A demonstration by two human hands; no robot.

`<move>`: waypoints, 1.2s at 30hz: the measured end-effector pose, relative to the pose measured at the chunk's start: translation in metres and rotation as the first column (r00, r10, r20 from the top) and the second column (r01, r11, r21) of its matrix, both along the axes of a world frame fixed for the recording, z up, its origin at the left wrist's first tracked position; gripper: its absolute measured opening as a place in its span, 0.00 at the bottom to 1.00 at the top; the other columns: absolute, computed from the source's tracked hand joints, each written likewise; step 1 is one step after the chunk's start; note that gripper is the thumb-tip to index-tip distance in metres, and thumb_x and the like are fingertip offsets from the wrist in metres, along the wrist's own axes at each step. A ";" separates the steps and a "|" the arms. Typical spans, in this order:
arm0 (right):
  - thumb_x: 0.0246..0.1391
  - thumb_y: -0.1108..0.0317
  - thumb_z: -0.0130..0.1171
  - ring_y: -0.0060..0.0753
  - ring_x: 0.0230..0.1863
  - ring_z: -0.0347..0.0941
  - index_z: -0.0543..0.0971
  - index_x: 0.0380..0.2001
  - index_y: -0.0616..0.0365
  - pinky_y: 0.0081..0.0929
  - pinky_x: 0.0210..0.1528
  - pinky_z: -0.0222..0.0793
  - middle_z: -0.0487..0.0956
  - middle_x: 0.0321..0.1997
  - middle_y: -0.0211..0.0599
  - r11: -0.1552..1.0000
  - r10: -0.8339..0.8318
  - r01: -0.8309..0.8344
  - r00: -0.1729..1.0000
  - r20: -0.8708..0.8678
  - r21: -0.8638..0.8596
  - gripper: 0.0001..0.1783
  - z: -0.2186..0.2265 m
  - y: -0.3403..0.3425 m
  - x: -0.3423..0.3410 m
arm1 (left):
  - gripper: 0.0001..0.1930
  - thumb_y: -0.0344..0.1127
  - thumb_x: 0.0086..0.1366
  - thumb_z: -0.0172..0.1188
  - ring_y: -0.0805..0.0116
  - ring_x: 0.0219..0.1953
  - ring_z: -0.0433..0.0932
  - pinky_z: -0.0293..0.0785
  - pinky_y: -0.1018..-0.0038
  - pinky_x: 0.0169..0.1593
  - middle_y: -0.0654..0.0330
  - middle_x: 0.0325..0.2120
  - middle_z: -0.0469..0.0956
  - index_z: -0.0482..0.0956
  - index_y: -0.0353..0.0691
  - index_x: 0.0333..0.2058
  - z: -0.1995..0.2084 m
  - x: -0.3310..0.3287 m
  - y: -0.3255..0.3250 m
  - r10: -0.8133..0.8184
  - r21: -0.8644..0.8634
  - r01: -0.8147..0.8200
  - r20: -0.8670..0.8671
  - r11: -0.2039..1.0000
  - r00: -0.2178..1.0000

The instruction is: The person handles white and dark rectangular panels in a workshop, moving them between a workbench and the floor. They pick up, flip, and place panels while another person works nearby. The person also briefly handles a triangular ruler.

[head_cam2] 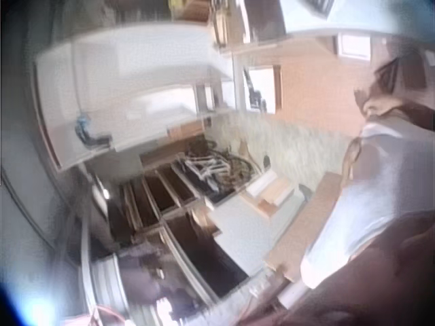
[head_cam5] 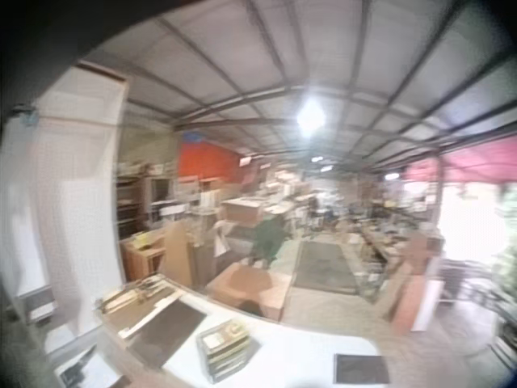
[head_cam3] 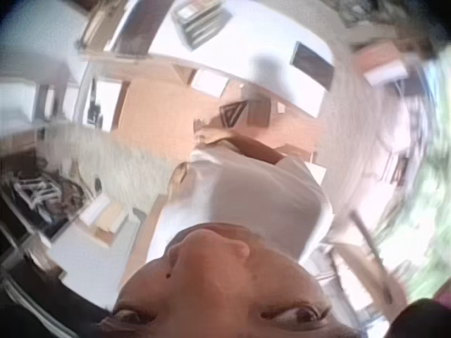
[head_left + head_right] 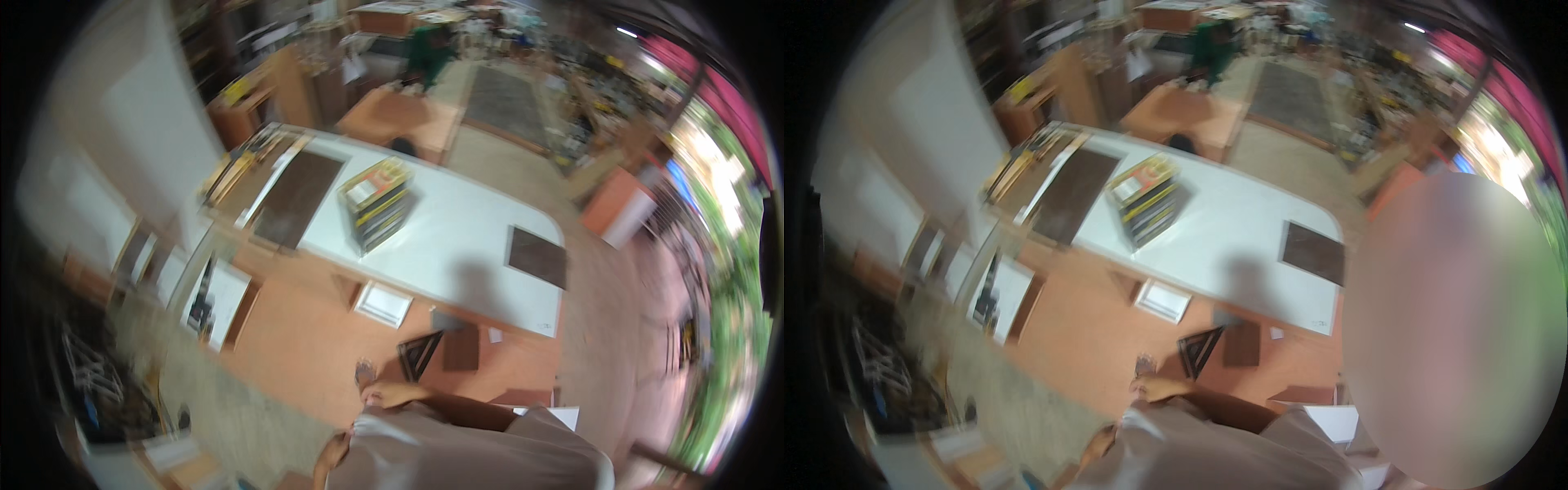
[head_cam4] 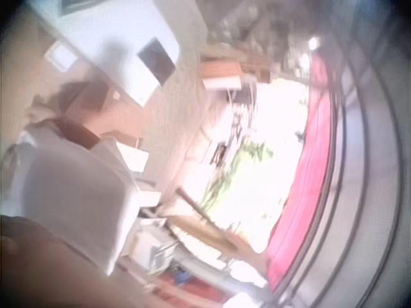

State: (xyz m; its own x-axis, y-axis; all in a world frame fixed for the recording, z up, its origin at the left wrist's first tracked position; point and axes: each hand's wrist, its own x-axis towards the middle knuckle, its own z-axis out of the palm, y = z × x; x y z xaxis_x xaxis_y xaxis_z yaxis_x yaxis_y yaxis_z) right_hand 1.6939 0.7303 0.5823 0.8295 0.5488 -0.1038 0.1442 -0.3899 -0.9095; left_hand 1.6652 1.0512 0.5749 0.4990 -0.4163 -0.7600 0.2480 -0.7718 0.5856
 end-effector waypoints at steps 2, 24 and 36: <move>0.69 0.63 0.52 0.46 0.50 0.79 0.81 0.48 0.64 0.41 0.55 0.71 0.84 0.48 0.48 0.895 0.316 -0.355 0.932 -0.178 -0.270 0.16 -0.015 0.007 0.058 | 0.17 0.44 0.79 0.57 0.72 0.33 0.77 0.76 0.73 0.42 0.67 0.34 0.80 0.83 0.36 0.50 -0.065 0.007 0.057 0.169 -0.206 -0.153 0.059 0.966 0.984; 0.64 0.67 0.54 0.51 0.56 0.79 0.81 0.53 0.62 0.42 0.62 0.69 0.84 0.52 0.51 0.841 -0.341 0.344 0.936 0.086 -0.417 0.17 0.070 0.049 0.126 | 0.19 0.36 0.69 0.64 0.63 0.53 0.80 0.73 0.65 0.60 0.53 0.51 0.84 0.81 0.37 0.57 0.259 0.396 -0.121 -0.803 -0.637 0.695 0.195 0.334 0.564; 0.60 0.72 0.56 0.59 0.57 0.78 0.76 0.57 0.58 0.45 0.62 0.70 0.82 0.55 0.53 0.718 -0.687 0.670 0.637 -0.350 -0.189 0.21 0.175 0.176 0.142 | 0.19 0.39 0.70 0.60 0.50 0.53 0.83 0.76 0.62 0.58 0.46 0.51 0.84 0.82 0.36 0.55 0.149 0.444 -0.061 -0.958 -0.601 0.795 0.174 0.080 0.228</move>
